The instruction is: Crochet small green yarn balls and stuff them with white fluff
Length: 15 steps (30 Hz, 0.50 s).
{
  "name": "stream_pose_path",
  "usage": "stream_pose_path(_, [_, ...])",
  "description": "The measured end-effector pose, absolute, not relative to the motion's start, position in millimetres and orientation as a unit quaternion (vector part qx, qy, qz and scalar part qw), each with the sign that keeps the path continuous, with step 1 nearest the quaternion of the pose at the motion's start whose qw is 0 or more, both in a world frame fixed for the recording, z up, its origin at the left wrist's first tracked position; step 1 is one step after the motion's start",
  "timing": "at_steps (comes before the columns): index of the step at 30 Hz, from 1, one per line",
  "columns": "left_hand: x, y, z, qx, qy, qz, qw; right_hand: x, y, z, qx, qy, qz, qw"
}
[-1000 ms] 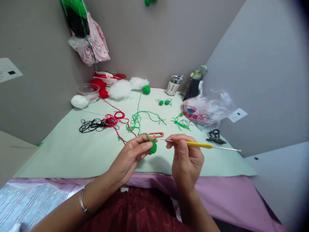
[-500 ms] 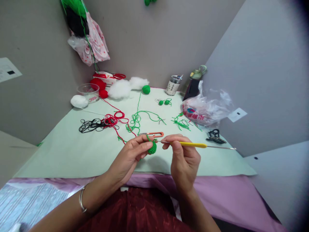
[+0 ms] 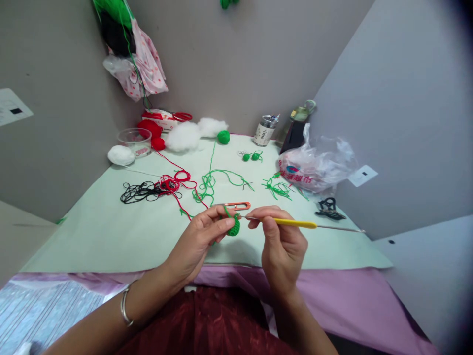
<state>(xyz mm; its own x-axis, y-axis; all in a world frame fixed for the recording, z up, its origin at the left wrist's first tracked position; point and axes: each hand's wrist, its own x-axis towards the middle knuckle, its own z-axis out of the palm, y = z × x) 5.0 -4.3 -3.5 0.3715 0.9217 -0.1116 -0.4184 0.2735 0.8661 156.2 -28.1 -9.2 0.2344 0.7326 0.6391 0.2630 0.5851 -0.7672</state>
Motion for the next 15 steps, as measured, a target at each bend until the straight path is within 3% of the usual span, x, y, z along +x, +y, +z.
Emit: stream_pose_path(15, [4.8,-3.6,-0.1,0.374,0.301,0.459,0.747,151.6,-26.5,-22.1,-0.386,-0.624,0.176,0.656])
